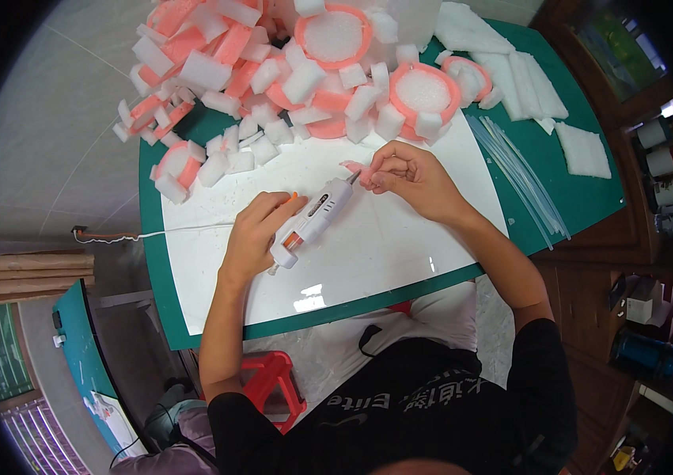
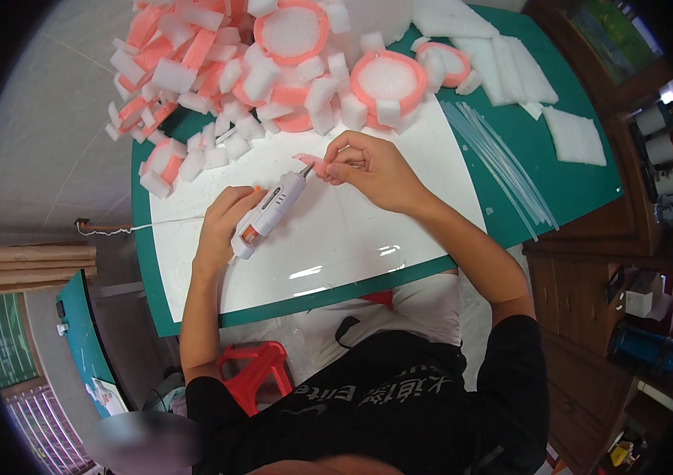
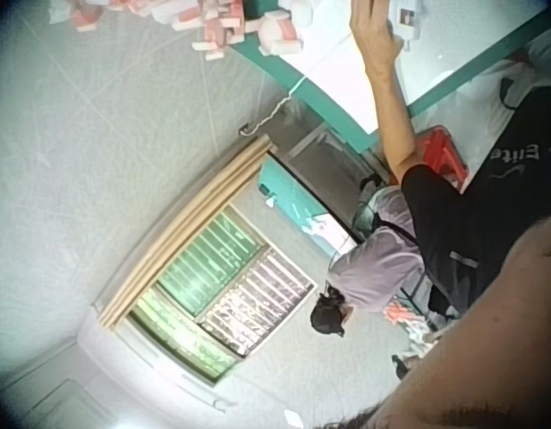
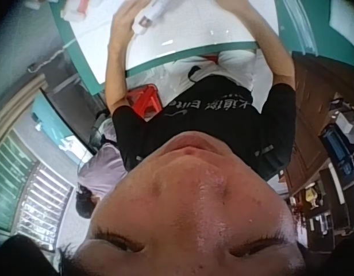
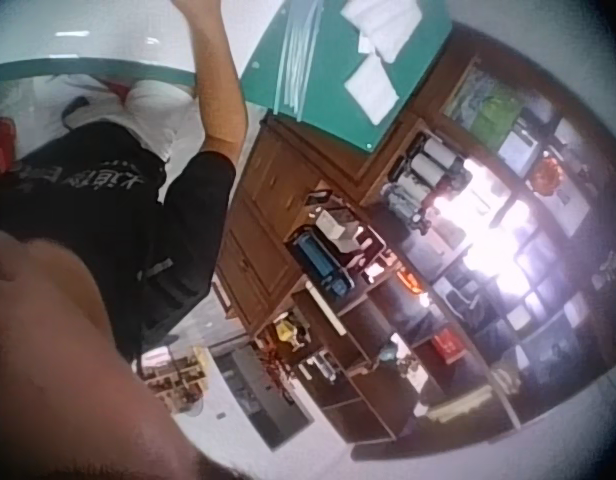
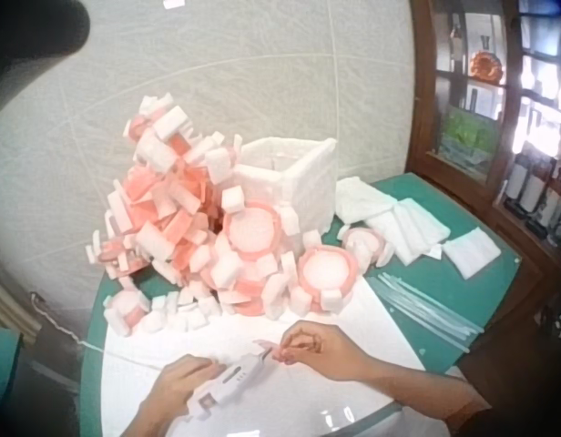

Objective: The recorder is assembling foam rings using a hot glue gun to attach segments together.

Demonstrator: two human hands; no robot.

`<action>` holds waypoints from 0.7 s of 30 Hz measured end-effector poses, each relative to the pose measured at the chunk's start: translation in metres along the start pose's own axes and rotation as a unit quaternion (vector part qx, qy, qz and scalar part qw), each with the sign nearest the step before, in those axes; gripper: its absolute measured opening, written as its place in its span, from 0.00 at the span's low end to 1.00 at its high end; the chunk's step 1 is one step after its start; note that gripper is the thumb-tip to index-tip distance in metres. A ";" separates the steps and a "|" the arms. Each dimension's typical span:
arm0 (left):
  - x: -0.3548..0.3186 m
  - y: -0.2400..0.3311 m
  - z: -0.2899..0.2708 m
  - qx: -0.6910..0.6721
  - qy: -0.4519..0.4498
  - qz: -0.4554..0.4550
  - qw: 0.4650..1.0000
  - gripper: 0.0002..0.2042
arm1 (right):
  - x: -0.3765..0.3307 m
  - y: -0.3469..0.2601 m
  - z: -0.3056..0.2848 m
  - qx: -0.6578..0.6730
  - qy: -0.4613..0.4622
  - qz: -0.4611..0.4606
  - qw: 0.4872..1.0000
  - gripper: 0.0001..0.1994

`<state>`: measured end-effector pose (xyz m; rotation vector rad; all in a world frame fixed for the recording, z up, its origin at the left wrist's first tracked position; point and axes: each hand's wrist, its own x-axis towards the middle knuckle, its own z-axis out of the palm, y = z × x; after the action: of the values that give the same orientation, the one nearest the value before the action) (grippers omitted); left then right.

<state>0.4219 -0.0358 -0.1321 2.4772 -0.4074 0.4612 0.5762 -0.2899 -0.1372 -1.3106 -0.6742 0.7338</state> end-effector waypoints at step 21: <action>-0.001 -0.001 0.000 0.041 0.019 0.002 0.999 0.22 | 0.000 0.001 -0.002 -0.011 -0.001 -0.001 1.000 0.05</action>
<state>0.4217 -0.0346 -0.1326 2.5435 -0.3866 0.5354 0.5780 -0.2910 -0.1381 -1.3286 -0.6862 0.7286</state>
